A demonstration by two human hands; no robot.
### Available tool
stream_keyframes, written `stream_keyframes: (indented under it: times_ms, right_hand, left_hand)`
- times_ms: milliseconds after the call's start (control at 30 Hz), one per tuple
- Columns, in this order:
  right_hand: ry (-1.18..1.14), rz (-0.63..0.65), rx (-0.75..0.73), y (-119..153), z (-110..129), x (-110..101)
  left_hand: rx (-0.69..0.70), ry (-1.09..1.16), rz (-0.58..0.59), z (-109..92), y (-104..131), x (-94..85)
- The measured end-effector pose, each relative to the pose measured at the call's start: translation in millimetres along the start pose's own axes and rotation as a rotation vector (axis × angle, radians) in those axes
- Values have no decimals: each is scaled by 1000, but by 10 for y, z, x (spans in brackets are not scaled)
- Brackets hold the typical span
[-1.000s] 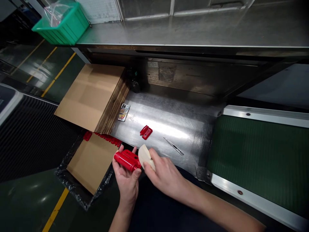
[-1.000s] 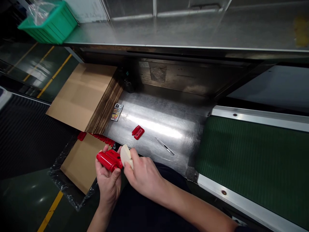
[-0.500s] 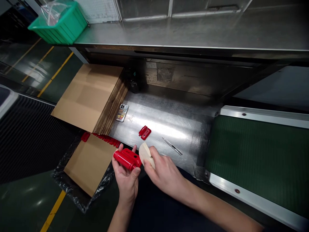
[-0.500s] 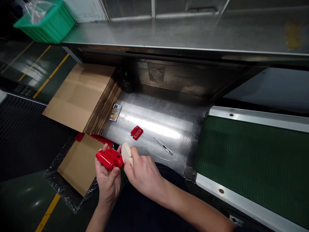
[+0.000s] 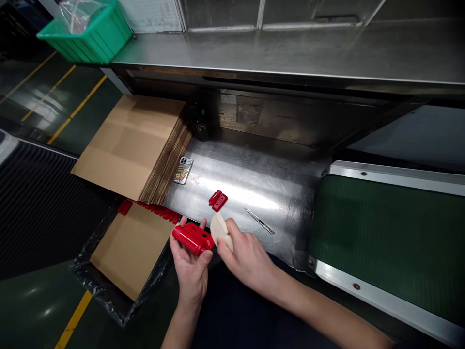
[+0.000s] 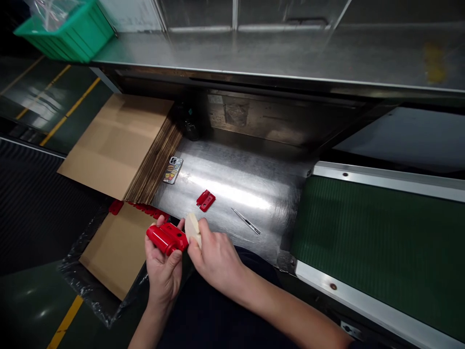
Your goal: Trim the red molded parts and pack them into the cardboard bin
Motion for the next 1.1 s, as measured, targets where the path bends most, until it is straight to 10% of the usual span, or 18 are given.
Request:
stream_keyframes:
  times_ms: [167,433,600,800,1100]
  right_hand:
    - [109,-16,2,-209,-68,-29]
    - [-50,-178,567,-1370,-1690,-711]
    - [-28,-338,727,-1498,-2081,-707]
    - [-32,-550,584,-1546,-1596,-427]
    - [-649,249,-130,-2117,38,849]
  left_hand:
    - [-14,75,0,-42,-52,-81]
    - [-192,434,115,-133,-150,-447]
    - [-249,581,162,-219,-296,-799]
    - [-255,651,308,-498,-564,-1288]
    - [-381,696,492,-627,-1009,-1961]
Point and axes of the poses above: each hand's wrist, its own y-axis away from the middle knuckle, its own x-axis out of the palm, z = x × y, the point moved 2 cm from there along -y, towards the middle knuckle, and after that the axes turned 15 degrees about z, right-handed, at the moved point
